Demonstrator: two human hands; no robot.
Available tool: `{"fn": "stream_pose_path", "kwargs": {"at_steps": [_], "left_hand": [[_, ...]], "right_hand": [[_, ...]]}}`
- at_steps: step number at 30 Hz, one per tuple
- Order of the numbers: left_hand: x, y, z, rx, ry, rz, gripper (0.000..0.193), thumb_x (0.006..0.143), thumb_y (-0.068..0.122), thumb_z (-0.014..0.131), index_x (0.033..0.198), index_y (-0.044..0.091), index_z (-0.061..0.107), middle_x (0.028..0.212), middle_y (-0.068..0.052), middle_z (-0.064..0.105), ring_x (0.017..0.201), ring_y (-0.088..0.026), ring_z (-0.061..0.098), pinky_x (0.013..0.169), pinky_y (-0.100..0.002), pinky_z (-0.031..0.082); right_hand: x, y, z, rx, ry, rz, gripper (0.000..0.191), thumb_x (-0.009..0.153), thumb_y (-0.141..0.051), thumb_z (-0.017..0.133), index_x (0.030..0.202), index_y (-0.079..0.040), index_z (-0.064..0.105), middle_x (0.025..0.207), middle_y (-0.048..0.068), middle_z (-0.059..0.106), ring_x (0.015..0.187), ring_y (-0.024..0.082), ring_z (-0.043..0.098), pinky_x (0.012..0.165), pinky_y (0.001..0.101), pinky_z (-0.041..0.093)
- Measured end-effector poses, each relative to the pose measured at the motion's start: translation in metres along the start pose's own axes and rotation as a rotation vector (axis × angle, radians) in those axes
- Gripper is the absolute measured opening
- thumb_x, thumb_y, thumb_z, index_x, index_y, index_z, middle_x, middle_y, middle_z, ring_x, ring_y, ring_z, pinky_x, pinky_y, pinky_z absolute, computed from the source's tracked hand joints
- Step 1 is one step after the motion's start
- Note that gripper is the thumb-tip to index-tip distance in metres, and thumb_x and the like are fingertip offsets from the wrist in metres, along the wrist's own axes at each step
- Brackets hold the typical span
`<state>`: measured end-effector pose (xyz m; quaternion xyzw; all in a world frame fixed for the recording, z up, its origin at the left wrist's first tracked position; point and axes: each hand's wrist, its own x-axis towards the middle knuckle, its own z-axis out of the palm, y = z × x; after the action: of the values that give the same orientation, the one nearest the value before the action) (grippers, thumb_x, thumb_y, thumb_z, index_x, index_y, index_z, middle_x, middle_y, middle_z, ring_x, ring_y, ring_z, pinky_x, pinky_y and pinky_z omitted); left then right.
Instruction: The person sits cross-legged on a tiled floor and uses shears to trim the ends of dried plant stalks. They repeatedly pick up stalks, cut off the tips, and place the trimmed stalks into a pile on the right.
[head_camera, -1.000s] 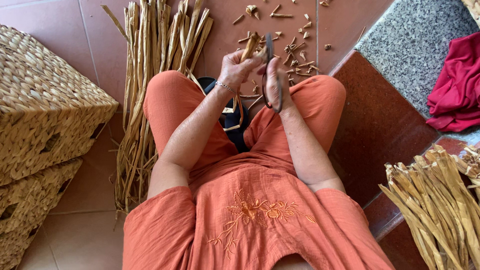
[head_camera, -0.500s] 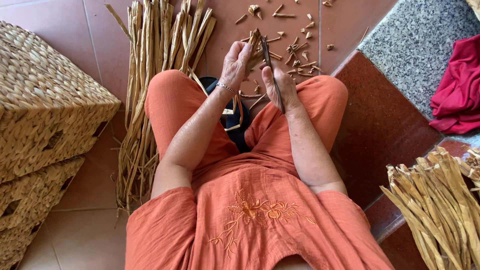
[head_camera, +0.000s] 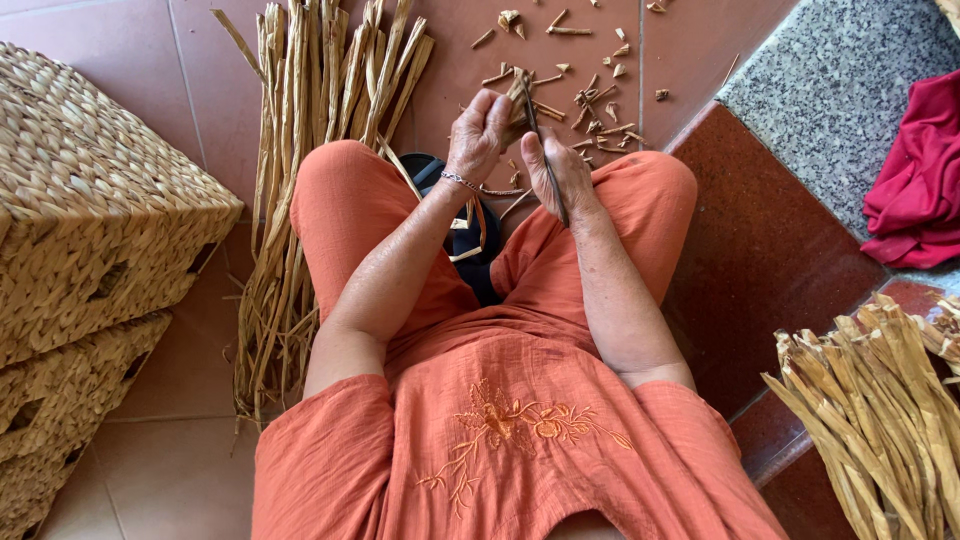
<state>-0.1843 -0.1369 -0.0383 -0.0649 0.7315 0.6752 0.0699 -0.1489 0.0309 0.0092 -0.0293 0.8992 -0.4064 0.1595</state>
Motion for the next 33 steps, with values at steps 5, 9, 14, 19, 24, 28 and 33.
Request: {"fn": "stream_pose_path", "kwargs": {"at_steps": [5,9,14,19,24,28,33], "left_hand": [[-0.007,0.007,0.003,-0.135,-0.070,0.035,0.022,0.107,0.030,0.062,0.109,0.008,0.067,0.074,0.005,0.061,0.061,-0.002,0.053,0.050,-0.022,0.045],[-0.005,0.007,0.005,-0.221,-0.095,0.012,0.022,0.107,0.029,0.062,0.114,0.008,0.067,0.075,0.005,0.061,0.061,-0.002,0.052,0.049,-0.021,0.044],[-0.003,0.005,0.001,-0.213,-0.108,-0.043,0.024,0.107,0.029,0.061,0.112,0.007,0.067,0.073,0.004,0.061,0.055,-0.003,0.050,0.046,-0.022,0.042],[0.000,0.001,-0.001,-0.174,-0.120,-0.040,0.024,0.107,0.030,0.060,0.107,0.007,0.069,0.073,0.004,0.062,0.054,-0.003,0.051,0.045,-0.022,0.043],[-0.003,-0.004,-0.003,-0.187,-0.190,-0.077,0.023,0.107,0.029,0.063,0.106,0.007,0.070,0.072,0.004,0.059,0.056,-0.003,0.051,0.046,-0.022,0.043],[-0.003,-0.001,-0.005,-0.143,-0.216,-0.075,0.025,0.105,0.031,0.063,0.105,0.007,0.070,0.072,0.004,0.060,0.054,-0.004,0.052,0.045,-0.022,0.042],[-0.002,0.005,-0.007,-0.277,-0.206,-0.067,0.030,0.104,0.031,0.067,0.120,0.006,0.068,0.087,-0.001,0.069,0.080,-0.007,0.069,0.062,-0.021,0.056]], "right_hand": [[0.003,0.008,0.007,0.037,0.041,-0.014,0.090,0.101,-0.075,0.013,0.119,-0.001,0.059,0.086,0.022,0.070,0.091,0.040,0.071,0.080,0.0513,0.054],[0.002,0.009,0.009,0.055,0.058,-0.029,0.085,0.101,-0.072,0.014,0.115,-0.002,0.060,0.076,0.019,0.068,0.080,0.039,0.071,0.073,0.0505,0.054],[-0.002,0.004,0.012,0.020,0.143,-0.066,0.075,0.107,-0.065,0.019,0.102,-0.005,0.064,0.073,0.017,0.069,0.078,0.040,0.071,0.072,0.0508,0.054],[0.003,0.011,0.016,-0.080,0.152,-0.051,0.076,0.107,-0.065,0.021,0.097,-0.002,0.064,0.072,0.020,0.069,0.079,0.043,0.070,0.073,0.0528,0.053],[0.010,0.024,0.023,-0.122,0.175,-0.044,0.082,0.110,-0.066,0.020,0.094,0.002,0.062,0.074,0.021,0.067,0.079,0.043,0.068,0.073,0.0534,0.052],[0.011,0.028,0.026,0.098,0.183,0.018,0.083,0.107,-0.069,0.018,0.086,-0.001,0.060,0.064,0.008,0.056,0.063,0.024,0.062,0.062,0.0402,0.051],[0.018,0.029,0.019,0.392,0.287,-0.016,0.079,0.107,-0.072,0.028,0.102,-0.005,0.068,0.064,-0.008,0.049,0.059,0.004,0.053,0.053,0.0232,0.046]]}}
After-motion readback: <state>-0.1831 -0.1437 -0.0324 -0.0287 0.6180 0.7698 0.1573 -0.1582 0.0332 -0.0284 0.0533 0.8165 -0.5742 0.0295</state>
